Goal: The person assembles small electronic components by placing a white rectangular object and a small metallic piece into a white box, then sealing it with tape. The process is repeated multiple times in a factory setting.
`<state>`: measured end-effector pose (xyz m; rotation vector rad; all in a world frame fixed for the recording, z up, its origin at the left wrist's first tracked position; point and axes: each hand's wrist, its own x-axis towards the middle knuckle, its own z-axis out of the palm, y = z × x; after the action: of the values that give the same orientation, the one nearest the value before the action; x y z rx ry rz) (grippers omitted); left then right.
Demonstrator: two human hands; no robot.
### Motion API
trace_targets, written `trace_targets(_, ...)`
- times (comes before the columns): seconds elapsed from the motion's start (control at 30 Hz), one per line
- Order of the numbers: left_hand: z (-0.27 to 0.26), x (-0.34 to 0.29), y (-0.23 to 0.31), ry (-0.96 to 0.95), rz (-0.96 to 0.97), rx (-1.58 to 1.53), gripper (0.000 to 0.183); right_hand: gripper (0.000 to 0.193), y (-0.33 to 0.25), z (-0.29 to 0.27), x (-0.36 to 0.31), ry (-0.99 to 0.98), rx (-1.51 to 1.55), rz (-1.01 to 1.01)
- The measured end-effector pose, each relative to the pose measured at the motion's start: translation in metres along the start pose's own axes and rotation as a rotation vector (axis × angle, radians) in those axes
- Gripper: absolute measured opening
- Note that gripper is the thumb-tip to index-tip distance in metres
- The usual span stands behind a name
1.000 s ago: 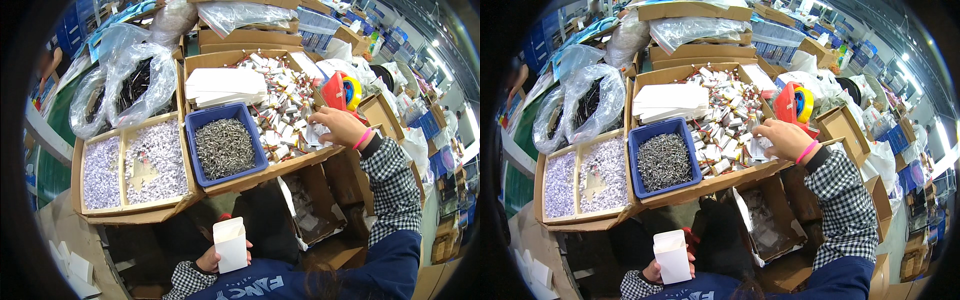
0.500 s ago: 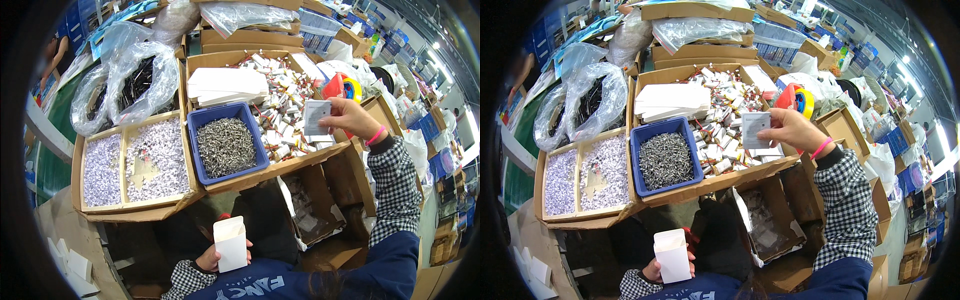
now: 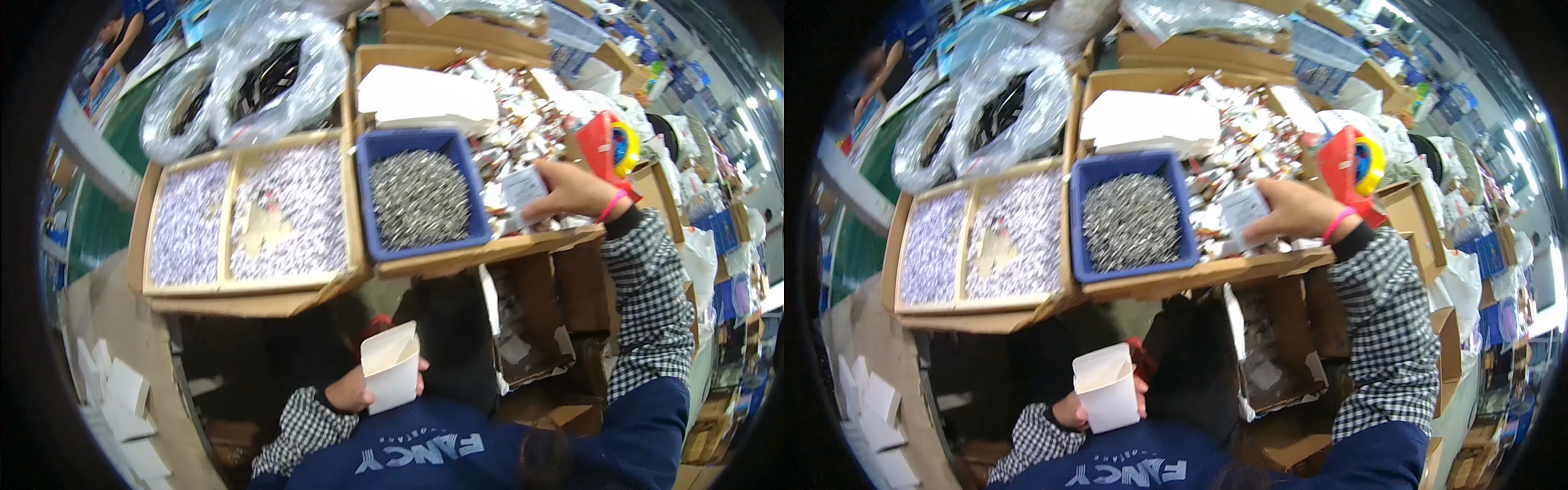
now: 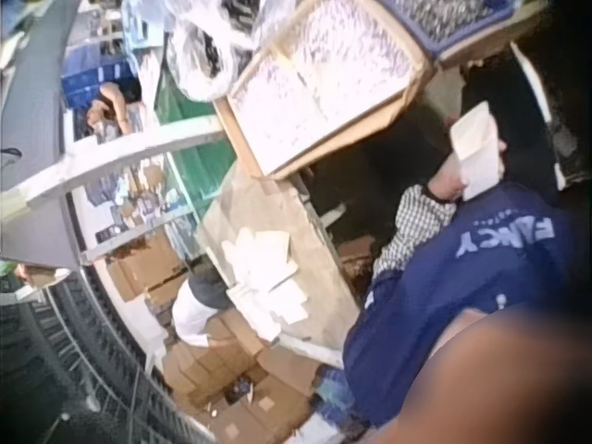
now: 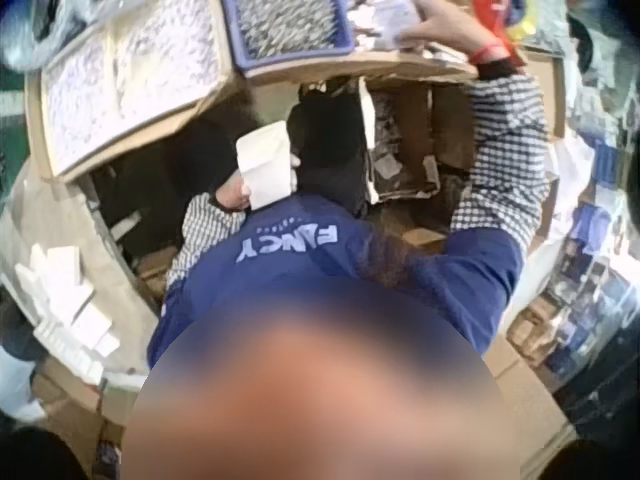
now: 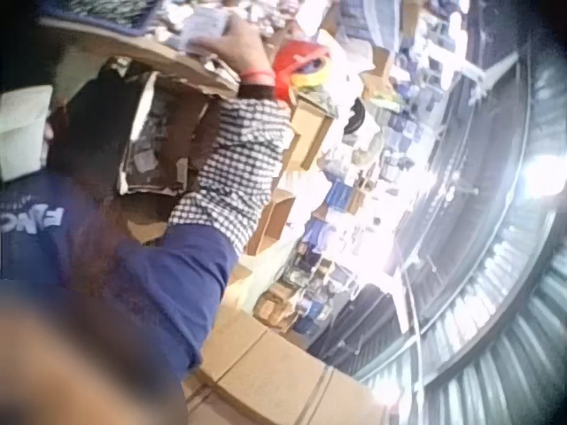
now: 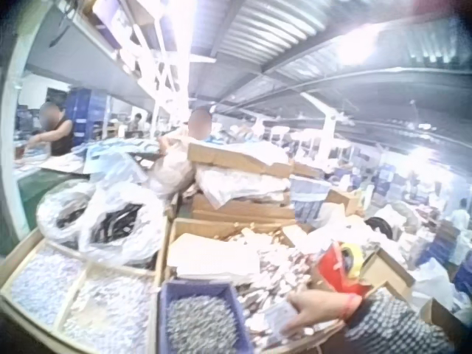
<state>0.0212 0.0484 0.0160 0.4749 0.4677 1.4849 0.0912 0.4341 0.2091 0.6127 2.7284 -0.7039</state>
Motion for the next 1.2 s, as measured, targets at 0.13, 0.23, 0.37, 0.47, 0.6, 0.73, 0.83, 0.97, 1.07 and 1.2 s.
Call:
trace_targets(0.13,-0.004,-0.001,0.004,-0.094,0.042,0.096,0.113,0.046,0.0,0.007,-0.004,0.037,0.152,0.018)
trace_targets(0.23,0.001,-0.003,0.008,-0.107,0.024,0.067,0.115,0.044,0.003,0.011,-0.002,0.094,0.141,0.038)
trace_targets(0.37,0.008,-0.007,0.012,-0.109,0.042,0.102,0.113,0.039,0.0,-0.003,-0.013,0.346,0.133,0.035)
trace_targets(0.47,0.008,-0.009,0.013,-0.115,0.032,0.139,0.114,0.044,-0.021,-0.004,-0.038,0.555,0.46,-0.096)
trace_targets(0.6,0.007,-0.005,0.006,-0.115,-0.012,0.112,0.115,0.045,-0.072,0.065,-0.076,0.565,0.96,-0.294)
trace_targets(0.73,0.009,-0.009,0.004,-0.098,-0.045,0.104,0.114,0.042,-0.121,0.168,-0.071,0.222,1.191,-0.564)
trace_targets(0.83,0.01,-0.02,0.007,-0.059,-0.057,0.123,0.11,0.035,-0.137,0.207,-0.066,0.375,0.956,-0.644)
trace_targets(0.97,0.009,-0.03,0.006,-0.014,-0.063,0.176,0.106,0.032,-0.146,0.235,-0.071,0.387,1.214,-0.469)
trace_targets(1.07,0.007,-0.033,0.004,-0.006,-0.081,0.155,0.106,0.031,-0.143,0.235,-0.071,0.427,0.907,-0.55)
trace_targets(1.2,0.002,-0.04,0.005,-0.01,-0.102,0.256,0.103,0.029,-0.141,0.212,-0.07,0.386,0.469,-0.623)
